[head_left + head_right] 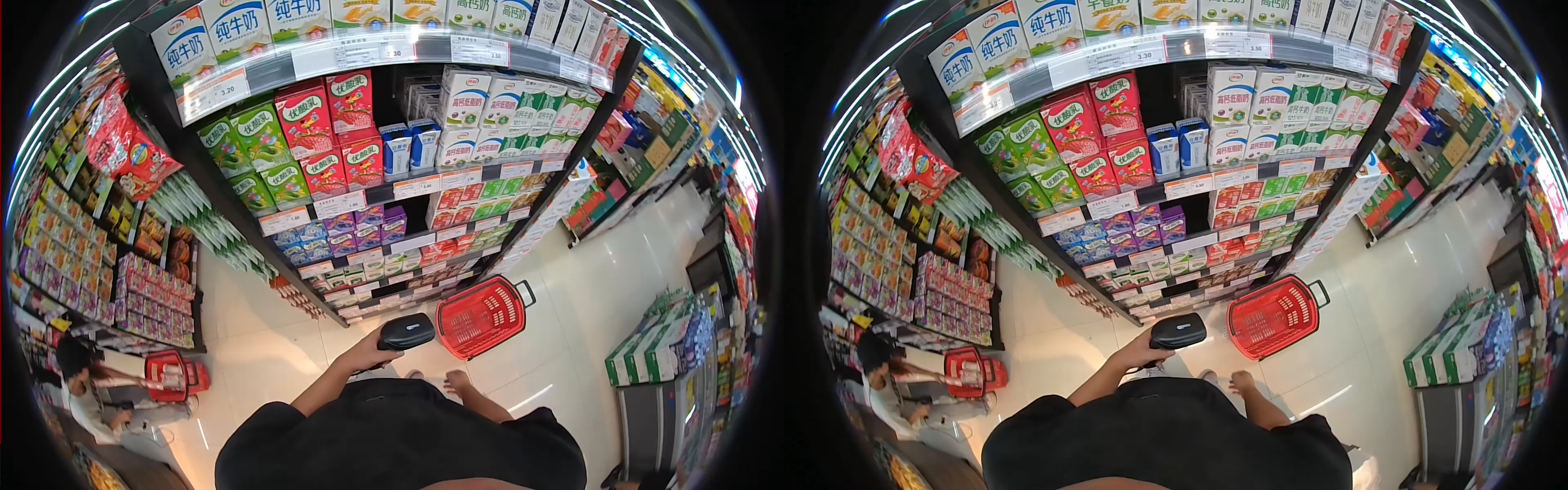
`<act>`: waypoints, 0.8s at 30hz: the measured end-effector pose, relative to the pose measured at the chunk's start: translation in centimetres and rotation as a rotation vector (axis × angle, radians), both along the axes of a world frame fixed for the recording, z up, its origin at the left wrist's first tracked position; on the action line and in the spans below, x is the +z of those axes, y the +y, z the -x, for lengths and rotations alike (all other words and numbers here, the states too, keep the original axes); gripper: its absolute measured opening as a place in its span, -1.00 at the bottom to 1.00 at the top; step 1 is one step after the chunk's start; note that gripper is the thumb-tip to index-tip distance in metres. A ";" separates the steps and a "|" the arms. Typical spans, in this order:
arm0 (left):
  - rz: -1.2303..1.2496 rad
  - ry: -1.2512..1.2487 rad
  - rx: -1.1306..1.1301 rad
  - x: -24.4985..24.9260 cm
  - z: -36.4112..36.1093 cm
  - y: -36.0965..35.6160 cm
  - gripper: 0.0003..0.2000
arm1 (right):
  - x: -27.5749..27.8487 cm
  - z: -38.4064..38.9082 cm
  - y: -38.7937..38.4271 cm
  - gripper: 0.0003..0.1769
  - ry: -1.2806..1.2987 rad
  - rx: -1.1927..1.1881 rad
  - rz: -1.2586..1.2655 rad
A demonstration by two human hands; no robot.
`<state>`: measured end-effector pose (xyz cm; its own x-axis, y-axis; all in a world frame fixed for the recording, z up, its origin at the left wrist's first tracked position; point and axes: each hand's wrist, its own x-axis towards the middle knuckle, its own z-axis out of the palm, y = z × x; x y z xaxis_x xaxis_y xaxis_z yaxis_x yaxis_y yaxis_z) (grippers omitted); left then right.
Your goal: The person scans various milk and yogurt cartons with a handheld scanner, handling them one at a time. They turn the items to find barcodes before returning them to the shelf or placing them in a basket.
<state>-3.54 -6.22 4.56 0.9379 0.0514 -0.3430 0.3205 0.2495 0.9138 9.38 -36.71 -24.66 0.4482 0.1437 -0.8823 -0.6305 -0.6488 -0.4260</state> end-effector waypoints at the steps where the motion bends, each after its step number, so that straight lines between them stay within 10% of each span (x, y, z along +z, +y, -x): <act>1: 0.001 0.001 0.000 0.0 0.2 1.0 -0.37 | 0.4 0.1 2.2 -0.66 0.011 0.020 -0.048; 7: 0.380 -0.156 -0.189 -1.9 2.1 7.3 -0.53 | -1.0 2.8 11.4 -0.74 -0.583 0.512 0.024; 14: 0.397 -0.140 -0.153 -2.8 2.0 10.5 -0.77 | -1.6 1.7 12.6 -0.75 -0.536 0.444 0.054; 24: 0.212 -0.168 -0.025 -4.1 -6.5 10.0 -0.56 | 0.3 -6.8 13.1 -0.63 -0.432 0.415 -0.007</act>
<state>2.94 3.79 0.47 0.9827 -0.0293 -0.1830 0.1774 0.4347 0.8829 16.19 -23.59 -24.38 0.6715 0.3886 -0.6309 -0.0933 -0.8003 -0.5923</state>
